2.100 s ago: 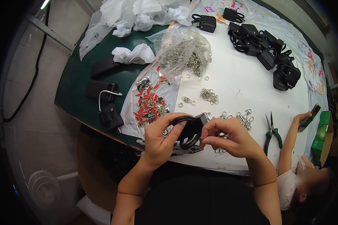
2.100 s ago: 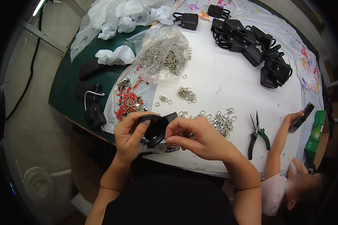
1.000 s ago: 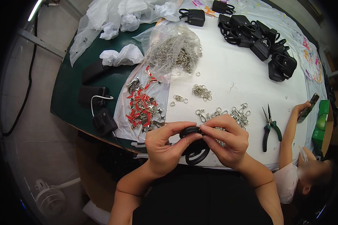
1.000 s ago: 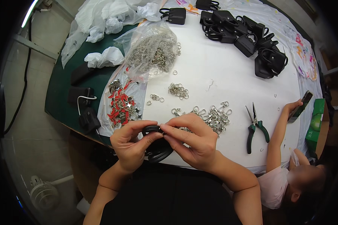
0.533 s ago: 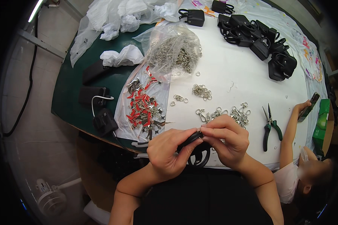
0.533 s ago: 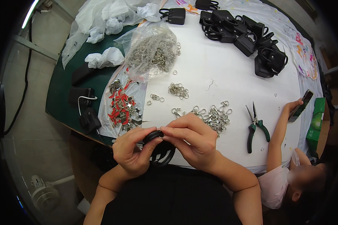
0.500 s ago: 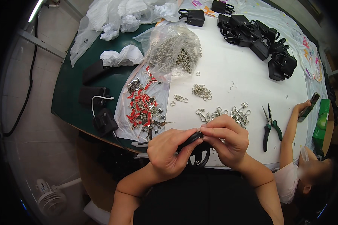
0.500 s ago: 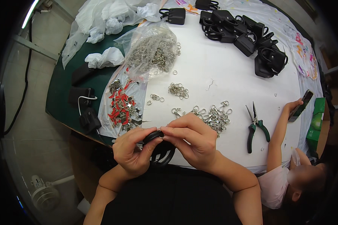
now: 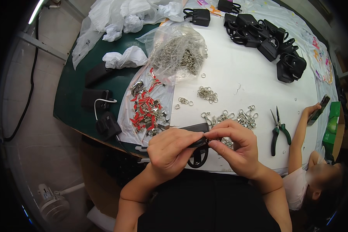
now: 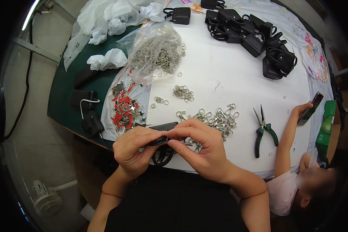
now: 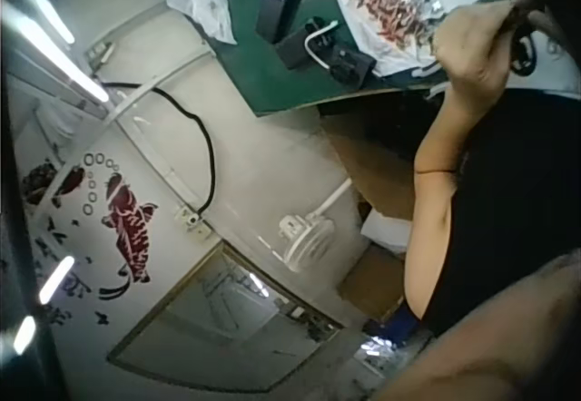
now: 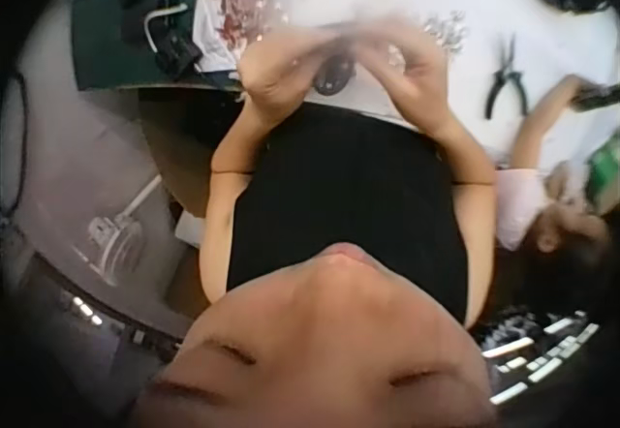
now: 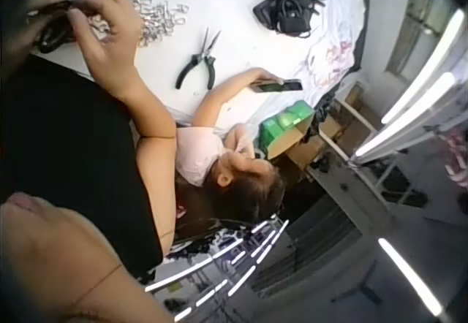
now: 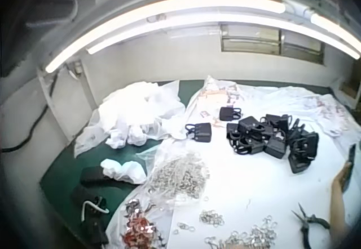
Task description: The person assembles keychains by attaching metal clips to black plastic housings using pliers.
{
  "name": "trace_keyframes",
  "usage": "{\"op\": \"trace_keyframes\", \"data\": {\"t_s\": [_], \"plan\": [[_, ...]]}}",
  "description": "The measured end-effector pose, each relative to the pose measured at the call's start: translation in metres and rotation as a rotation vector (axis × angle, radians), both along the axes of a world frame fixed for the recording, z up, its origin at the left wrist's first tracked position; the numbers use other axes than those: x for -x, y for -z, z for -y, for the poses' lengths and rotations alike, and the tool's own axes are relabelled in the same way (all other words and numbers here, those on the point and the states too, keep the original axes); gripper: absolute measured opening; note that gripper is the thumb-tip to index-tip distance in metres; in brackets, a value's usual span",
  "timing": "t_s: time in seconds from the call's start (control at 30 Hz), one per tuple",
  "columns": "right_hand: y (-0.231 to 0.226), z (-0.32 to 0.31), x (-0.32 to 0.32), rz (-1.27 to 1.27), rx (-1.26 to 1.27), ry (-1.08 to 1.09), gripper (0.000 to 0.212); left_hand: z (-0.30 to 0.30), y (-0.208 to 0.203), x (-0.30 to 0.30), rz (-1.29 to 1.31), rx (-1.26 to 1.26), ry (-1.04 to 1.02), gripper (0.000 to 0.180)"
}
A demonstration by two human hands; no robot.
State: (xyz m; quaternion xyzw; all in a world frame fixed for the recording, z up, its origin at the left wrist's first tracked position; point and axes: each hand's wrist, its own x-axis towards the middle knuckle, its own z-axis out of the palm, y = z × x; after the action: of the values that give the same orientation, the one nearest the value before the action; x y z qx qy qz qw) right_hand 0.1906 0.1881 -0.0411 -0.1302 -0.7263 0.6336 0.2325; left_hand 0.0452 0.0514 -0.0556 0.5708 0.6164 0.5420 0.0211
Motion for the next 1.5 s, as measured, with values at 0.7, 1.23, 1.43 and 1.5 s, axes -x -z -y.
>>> {"op": "trace_keyframes", "data": {"t_s": [0.7, 1.23, 1.43, 1.5], "plan": [[0.025, -0.004, 0.005, 0.273, 0.158, -0.039, 0.008, -0.004, 0.027, -0.013, 0.162, 0.010, -0.052, 0.030], [-0.003, -0.030, 0.017, 0.527, 0.003, -0.311, 0.012, 0.002, 0.028, -0.014, 0.019, 0.052, -0.025, 0.032], [0.005, -0.007, 0.004, 0.260, -0.325, -0.058, 0.010, 0.001, 0.031, -0.016, 0.053, 0.015, -0.017, 0.030], [0.012, 0.001, -0.001, 0.137, -0.541, 0.007, 0.013, 0.001, 0.034, -0.016, 0.079, -0.006, 0.009, 0.030]]}}
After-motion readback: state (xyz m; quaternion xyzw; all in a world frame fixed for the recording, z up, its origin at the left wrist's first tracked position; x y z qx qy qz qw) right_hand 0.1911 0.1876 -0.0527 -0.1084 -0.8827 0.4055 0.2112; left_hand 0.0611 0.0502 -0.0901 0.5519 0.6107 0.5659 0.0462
